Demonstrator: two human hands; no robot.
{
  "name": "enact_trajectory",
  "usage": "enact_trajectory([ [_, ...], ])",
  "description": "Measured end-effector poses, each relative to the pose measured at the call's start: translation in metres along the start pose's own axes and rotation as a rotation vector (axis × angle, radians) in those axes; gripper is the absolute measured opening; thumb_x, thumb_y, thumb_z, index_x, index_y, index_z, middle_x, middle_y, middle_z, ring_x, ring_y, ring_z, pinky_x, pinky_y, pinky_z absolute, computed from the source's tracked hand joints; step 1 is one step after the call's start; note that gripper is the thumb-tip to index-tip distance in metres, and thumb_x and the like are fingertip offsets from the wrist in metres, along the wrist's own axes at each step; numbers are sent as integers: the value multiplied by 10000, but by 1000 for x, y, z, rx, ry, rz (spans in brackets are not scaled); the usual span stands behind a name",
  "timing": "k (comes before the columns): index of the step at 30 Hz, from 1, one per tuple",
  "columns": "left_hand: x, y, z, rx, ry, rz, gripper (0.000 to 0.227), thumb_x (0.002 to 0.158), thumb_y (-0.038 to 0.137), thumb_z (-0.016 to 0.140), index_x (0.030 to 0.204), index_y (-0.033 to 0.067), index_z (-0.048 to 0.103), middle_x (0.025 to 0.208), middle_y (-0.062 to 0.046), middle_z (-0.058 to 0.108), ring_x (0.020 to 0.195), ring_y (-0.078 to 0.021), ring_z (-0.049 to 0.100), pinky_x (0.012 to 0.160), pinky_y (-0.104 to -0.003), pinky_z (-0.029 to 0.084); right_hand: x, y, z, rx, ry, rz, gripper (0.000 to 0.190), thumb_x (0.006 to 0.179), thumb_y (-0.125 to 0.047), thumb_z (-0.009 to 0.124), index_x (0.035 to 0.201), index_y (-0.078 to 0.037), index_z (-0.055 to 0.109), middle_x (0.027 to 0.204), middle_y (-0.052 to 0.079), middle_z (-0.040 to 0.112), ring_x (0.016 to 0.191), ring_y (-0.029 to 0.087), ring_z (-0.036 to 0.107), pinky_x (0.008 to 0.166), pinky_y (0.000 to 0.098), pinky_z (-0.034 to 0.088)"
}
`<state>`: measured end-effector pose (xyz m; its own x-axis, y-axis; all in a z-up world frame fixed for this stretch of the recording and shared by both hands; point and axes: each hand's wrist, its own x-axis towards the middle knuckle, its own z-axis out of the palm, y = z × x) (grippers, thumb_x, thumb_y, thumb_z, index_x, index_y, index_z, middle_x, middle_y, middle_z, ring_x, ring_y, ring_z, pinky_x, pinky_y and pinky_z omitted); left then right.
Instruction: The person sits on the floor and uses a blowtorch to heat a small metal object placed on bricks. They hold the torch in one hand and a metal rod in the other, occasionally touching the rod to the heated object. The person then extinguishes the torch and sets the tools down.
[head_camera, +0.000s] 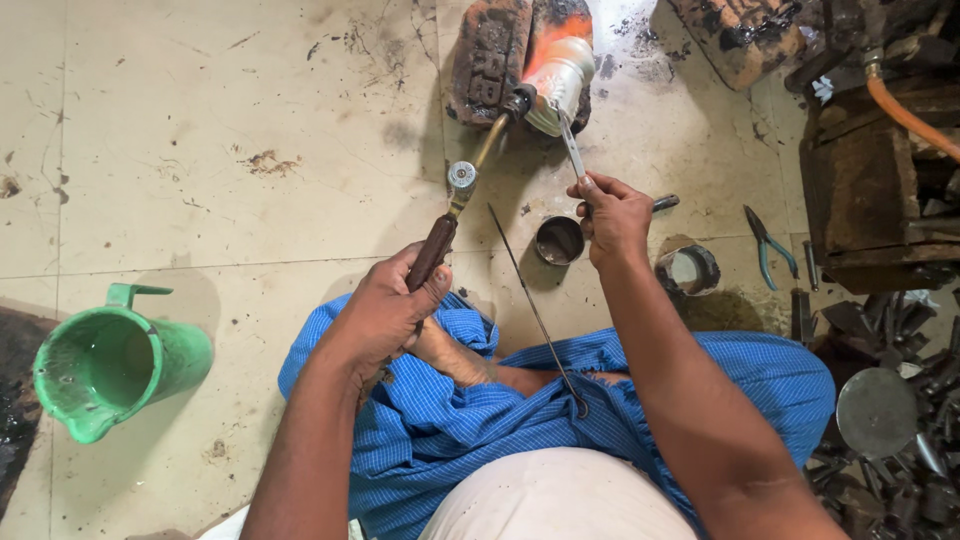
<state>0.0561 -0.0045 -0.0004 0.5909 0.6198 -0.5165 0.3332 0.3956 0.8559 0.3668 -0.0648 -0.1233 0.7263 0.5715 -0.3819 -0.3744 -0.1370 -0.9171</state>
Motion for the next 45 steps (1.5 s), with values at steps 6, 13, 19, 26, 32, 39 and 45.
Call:
enact_trajectory([
  [6, -8, 0, 1, 40, 7, -134, 572, 936, 448, 726, 1400, 117, 674, 820, -35, 509, 680, -170, 378, 548, -331, 324, 0, 2, -3, -8, 1, 2, 221, 930, -59, 732, 1129, 37, 738, 851, 97, 754, 571, 78, 562, 413, 199, 362],
  [13, -7, 6, 1, -32, 84, -2, 563, 876, 474, 721, 1293, 103, 650, 655, 79, 467, 501, -14, 374, 409, -238, 300, 18, 15, 1, 214, -65, 142, 240, 954, -47, 696, 1180, 33, 687, 892, 105, 737, 585, 85, 556, 421, 188, 364],
  [19, -14, 11, -8, -63, 109, -50, 562, 862, 495, 721, 1214, 62, 649, 591, 57, 396, 433, -38, 317, 367, -252, 234, 32, 21, 25, 419, -72, 169, 227, 968, -80, 695, 1187, -24, 674, 877, 66, 715, 593, 92, 550, 438, 192, 382],
  [26, -12, 11, -4, -53, 119, -73, 522, 867, 476, 719, 1197, 77, 655, 591, 59, 413, 423, -43, 320, 364, -257, 234, 18, 37, 48, 344, 0, 155, 229, 955, -107, 697, 1167, -23, 709, 897, 82, 734, 603, 94, 568, 440, 208, 406],
  [32, -11, 11, 2, -5, 87, -86, 489, 870, 463, 703, 1211, 115, 665, 595, 71, 407, 430, -36, 307, 370, -257, 227, 8, 49, 28, 303, -36, 80, 246, 965, -111, 714, 1181, 3, 689, 900, 72, 739, 612, 79, 572, 433, 185, 385],
  [39, -10, 8, 8, 12, 87, -65, 499, 866, 473, 708, 1212, 118, 655, 597, 71, 425, 426, -39, 337, 368, -257, 255, 27, 35, 0, -11, 1, -124, 191, 926, -28, 728, 1107, 27, 762, 834, 84, 769, 554, 65, 571, 425, 190, 395],
  [45, -11, 8, 1, 21, 106, -71, 543, 860, 500, 711, 1187, 70, 653, 580, 47, 422, 416, -53, 333, 358, -265, 244, 49, -7, -30, -330, -169, -364, 157, 924, -6, 725, 1071, 5, 778, 806, 57, 776, 552, 60, 602, 454, 200, 462],
])
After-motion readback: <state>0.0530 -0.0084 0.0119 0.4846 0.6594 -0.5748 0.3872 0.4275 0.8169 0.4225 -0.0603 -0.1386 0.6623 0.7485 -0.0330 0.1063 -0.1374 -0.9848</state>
